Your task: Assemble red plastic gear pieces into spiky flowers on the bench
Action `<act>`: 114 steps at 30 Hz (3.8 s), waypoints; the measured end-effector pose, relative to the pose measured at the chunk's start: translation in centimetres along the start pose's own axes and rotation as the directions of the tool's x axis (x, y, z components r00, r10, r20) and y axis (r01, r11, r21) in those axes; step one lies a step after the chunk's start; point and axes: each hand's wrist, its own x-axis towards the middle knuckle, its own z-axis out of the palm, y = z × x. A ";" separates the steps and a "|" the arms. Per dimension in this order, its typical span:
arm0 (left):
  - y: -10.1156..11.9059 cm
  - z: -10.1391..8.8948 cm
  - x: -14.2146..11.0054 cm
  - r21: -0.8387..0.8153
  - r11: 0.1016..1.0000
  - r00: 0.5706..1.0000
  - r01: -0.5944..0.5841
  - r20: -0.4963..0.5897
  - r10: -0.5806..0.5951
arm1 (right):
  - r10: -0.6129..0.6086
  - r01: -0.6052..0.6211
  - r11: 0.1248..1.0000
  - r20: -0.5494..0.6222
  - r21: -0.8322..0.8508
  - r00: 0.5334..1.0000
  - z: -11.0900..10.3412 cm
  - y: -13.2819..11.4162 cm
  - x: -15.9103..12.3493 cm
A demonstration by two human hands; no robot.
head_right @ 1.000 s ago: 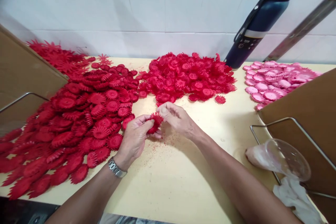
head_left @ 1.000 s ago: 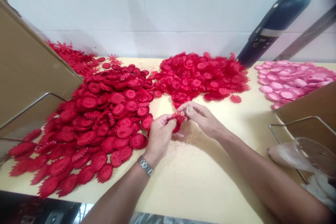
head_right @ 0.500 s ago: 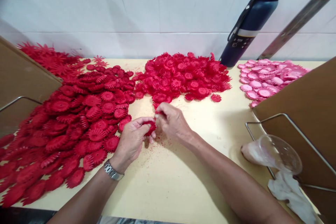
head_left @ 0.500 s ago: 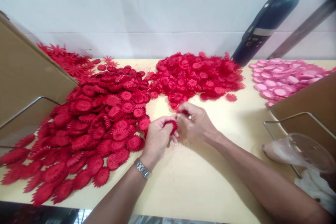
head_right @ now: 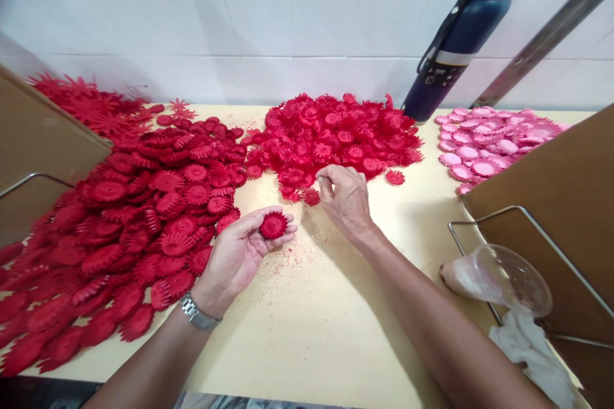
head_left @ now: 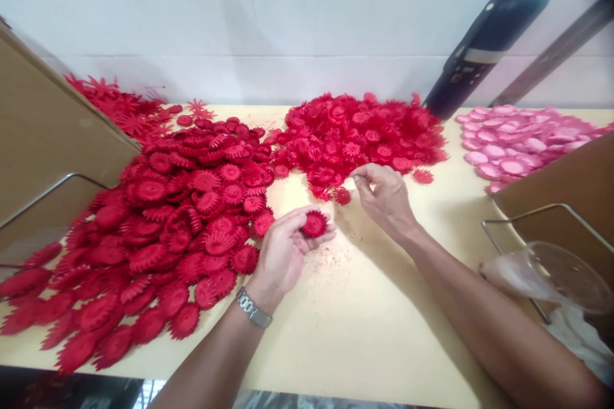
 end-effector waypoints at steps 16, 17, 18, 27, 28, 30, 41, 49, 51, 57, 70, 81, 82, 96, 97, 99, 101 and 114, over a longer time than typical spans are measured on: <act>-0.8 0.5 -0.2 0.129 0.989 0.996 -0.068 0.064 0.060 | -0.251 0.069 0.898 0.378 0.434 0.891 0.7 -3.1 -1.6; -0.9 0.5 -0.1 0.138 0.988 0.996 -0.077 0.062 0.069 | -0.256 0.083 0.899 0.364 0.429 0.895 0.8 -3.1 -1.7; -1.0 0.4 0.0 0.149 0.985 0.995 -0.086 0.056 0.078 | -0.272 0.118 0.903 0.336 0.414 0.901 0.9 -3.1 -1.9; -1.0 0.3 0.0 0.244 0.966 0.992 -0.083 -0.074 0.104 | -0.427 0.430 0.889 0.054 -0.157 0.903 1.7 -2.2 -1.9; -0.9 0.4 -0.1 0.245 0.967 0.991 -0.068 -0.094 0.094 | -0.384 0.381 0.902 0.029 -0.203 0.923 1.5 -1.6 -1.5; -0.8 0.4 -0.3 0.227 0.973 0.991 -0.048 -0.107 0.074 | -0.299 0.288 0.909 0.012 -0.301 0.954 1.1 -0.3 -0.8; -0.3 0.3 -0.2 0.028 0.999 0.998 -0.027 0.066 0.025 | -0.356 0.229 0.906 0.348 0.357 0.867 0.5 -3.0 -1.6; -0.8 0.5 -0.2 0.145 0.985 0.996 -0.090 0.038 0.086 | -0.320 0.175 0.893 0.312 0.414 0.895 0.9 -3.4 -2.1; -1.0 0.5 0.0 0.168 0.980 0.995 -0.102 0.026 0.099 | -0.354 0.272 0.909 0.242 0.315 0.903 1.4 -3.5 -2.5; -0.9 0.5 -0.2 0.214 0.974 0.993 -0.071 -0.077 0.089 | -0.332 0.334 0.929 0.039 -0.162 0.943 1.8 -1.3 -1.6; -0.3 0.4 -0.3 0.080 0.997 0.997 -0.022 0.078 0.016 | -0.440 0.308 0.861 0.287 0.405 0.851 1.0 -3.0 -1.6; -1.0 0.4 0.0 0.215 0.969 0.993 -0.119 0.011 0.119 | -0.401 0.293 0.872 0.227 0.393 0.887 1.5 -3.2 -2.1; -1.0 0.4 0.0 0.228 0.966 0.992 -0.122 -0.005 0.126 | -0.404 0.327 0.881 0.183 0.343 0.896 1.7 -3.2 -2.3; 0.0 0.3 -0.4 0.086 0.994 0.997 -0.071 -0.024 0.073 | -0.312 0.308 0.949 0.053 0.069 0.949 0.9 -0.7 -0.7; 0.0 0.3 -0.4 0.077 0.994 0.997 -0.081 0.000 0.082 | -0.349 0.325 0.928 0.122 0.181 0.929 1.0 -1.5 -1.1; -0.1 0.3 -0.3 0.081 0.993 0.995 -0.088 0.048 0.084 | -0.381 0.292 0.895 0.238 0.337 0.893 1.2 -3.0 -1.6; -0.2 0.3 -0.3 0.109 0.990 0.994 -0.092 0.070 0.085 | -0.348 0.219 0.889 0.284 0.402 0.893 1.2 -3.9 -1.9; -0.5 0.2 -0.2 0.208 0.970 0.983 -0.127 -0.102 0.151 | -0.167 0.169 0.981 -0.024 0.094 0.986 1.4 0.0 -0.7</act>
